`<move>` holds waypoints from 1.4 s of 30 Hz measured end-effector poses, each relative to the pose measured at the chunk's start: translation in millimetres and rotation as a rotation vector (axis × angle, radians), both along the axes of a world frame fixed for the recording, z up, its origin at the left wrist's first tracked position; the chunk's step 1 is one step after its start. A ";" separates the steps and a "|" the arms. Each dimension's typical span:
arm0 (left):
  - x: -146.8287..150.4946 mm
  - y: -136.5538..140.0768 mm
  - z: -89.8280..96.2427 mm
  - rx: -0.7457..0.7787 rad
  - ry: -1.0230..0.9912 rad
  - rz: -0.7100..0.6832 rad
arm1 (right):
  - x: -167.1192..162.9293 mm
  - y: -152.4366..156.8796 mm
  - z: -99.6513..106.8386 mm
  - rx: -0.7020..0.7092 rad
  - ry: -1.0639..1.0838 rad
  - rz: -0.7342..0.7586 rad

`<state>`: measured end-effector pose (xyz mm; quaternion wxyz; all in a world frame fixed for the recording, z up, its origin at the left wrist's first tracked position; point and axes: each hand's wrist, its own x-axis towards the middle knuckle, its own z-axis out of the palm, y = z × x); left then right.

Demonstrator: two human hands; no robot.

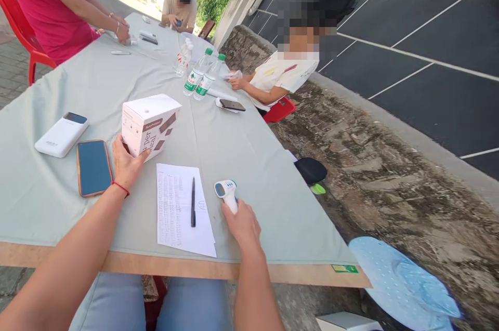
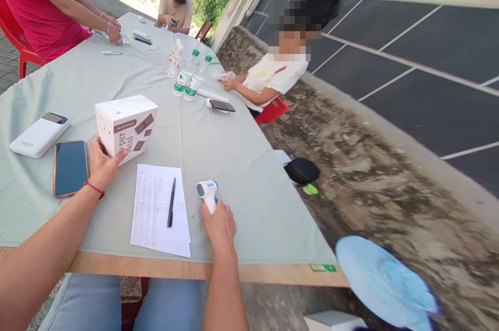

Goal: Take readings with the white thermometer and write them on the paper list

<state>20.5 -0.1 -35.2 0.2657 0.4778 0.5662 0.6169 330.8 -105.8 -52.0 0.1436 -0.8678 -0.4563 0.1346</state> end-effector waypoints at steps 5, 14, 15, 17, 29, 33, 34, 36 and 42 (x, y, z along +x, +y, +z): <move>2.8 -6.9 8.2 -0.067 -0.328 -0.231 | -37.8 -4.0 19.8 0.534 0.643 -0.080; 15.7 -19.1 9.7 -0.314 -0.348 -0.585 | -123.4 -19.4 50.7 0.551 1.342 0.249; 15.6 -19.9 10.1 -0.320 -0.335 -0.591 | -127.4 -19.2 47.0 0.523 1.328 0.249; 15.1 -20.4 11.1 -0.331 -0.311 -0.592 | -133.6 -18.6 39.4 0.497 1.292 0.218; 13.5 -19.5 14.1 -0.339 -0.265 -0.617 | -148.9 -25.3 31.4 0.483 1.371 0.200; 11.6 -18.4 11.4 -0.323 -0.236 -0.622 | -147.8 -24.2 30.7 0.461 1.361 0.208; 11.2 -17.8 10.3 -0.321 -0.234 -0.627 | -147.7 -24.0 31.0 0.458 1.359 0.206; 10.7 -16.7 8.1 -0.322 -0.237 -0.637 | -147.8 -23.7 31.6 0.459 1.352 0.202; 11.1 -15.9 7.1 -0.324 -0.259 -0.643 | -148.1 -24.7 30.8 0.449 1.348 0.210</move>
